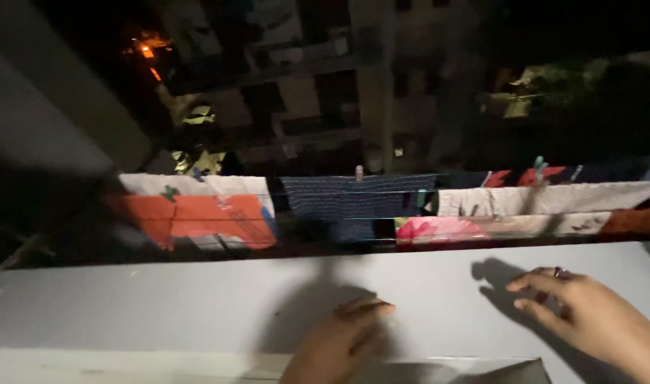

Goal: The person unclips and removes clothes from an outdoor clothesline by hand, placing the garments onto a washing machine and attaching the clothespins to water pipes.

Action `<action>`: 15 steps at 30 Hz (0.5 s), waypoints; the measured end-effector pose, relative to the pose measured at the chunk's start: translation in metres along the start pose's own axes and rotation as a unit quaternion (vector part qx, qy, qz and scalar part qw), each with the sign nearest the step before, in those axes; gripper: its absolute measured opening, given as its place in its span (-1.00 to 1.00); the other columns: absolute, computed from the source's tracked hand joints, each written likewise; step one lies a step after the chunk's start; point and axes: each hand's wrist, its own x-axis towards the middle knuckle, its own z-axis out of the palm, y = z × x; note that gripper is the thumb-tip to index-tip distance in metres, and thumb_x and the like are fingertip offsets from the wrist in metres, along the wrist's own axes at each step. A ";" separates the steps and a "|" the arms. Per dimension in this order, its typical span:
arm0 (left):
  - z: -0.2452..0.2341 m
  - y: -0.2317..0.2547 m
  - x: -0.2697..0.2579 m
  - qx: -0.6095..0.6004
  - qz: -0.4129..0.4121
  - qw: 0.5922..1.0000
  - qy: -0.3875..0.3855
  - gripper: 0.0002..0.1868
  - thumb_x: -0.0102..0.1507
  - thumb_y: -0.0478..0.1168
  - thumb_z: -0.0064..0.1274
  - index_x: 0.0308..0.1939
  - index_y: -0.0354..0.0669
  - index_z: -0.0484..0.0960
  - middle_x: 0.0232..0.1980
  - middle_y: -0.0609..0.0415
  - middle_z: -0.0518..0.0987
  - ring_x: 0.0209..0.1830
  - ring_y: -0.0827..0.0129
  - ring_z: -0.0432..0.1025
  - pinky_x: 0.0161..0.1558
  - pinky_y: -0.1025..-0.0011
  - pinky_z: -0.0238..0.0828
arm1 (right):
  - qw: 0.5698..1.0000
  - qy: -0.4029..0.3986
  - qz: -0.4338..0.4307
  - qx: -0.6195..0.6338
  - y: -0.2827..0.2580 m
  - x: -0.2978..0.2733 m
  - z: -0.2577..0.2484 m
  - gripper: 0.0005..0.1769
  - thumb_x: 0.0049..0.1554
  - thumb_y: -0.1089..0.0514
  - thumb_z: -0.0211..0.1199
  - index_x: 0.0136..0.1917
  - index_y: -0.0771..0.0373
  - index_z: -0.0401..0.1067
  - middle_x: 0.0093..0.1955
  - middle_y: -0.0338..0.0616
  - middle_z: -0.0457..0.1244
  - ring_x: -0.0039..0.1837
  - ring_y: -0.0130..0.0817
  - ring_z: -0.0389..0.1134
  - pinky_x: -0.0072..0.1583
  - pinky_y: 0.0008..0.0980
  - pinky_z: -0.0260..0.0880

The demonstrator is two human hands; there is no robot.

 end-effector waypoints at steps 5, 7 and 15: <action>0.000 -0.018 0.030 0.020 0.002 1.000 -0.008 -0.58 0.30 -0.11 0.12 0.25 0.02 0.58 0.30 -0.13 0.52 0.31 -0.02 0.39 0.29 0.15 0.32 | 0.998 0.060 0.012 0.021 0.043 0.033 -0.009 -0.66 0.12 -0.13 0.37 0.17 -0.14 0.57 -0.05 -0.32 0.52 -0.15 -0.38 0.57 0.01 -0.37 0.54; 0.000 -0.025 0.038 0.031 0.002 0.999 -0.012 -0.58 0.28 -0.11 0.13 0.23 0.02 0.58 0.26 -0.12 0.55 0.29 -0.02 0.40 0.28 0.14 0.32 | 0.994 0.086 0.034 0.062 0.057 0.060 -0.011 -0.62 0.14 0.00 0.32 0.25 -0.12 0.57 0.01 -0.39 0.55 -0.13 -0.34 0.52 -0.04 -0.30 0.61; -0.014 -0.042 0.049 0.032 -0.008 0.999 0.014 -0.64 0.29 -0.14 0.10 0.18 0.06 0.62 0.19 -0.08 0.61 0.24 0.02 0.45 0.24 0.16 0.35 | 0.960 0.177 -0.048 0.210 0.128 0.221 0.012 -0.59 0.05 0.07 0.38 0.19 0.10 0.54 0.04 -0.20 0.50 0.04 -0.25 0.57 0.12 -0.25 0.55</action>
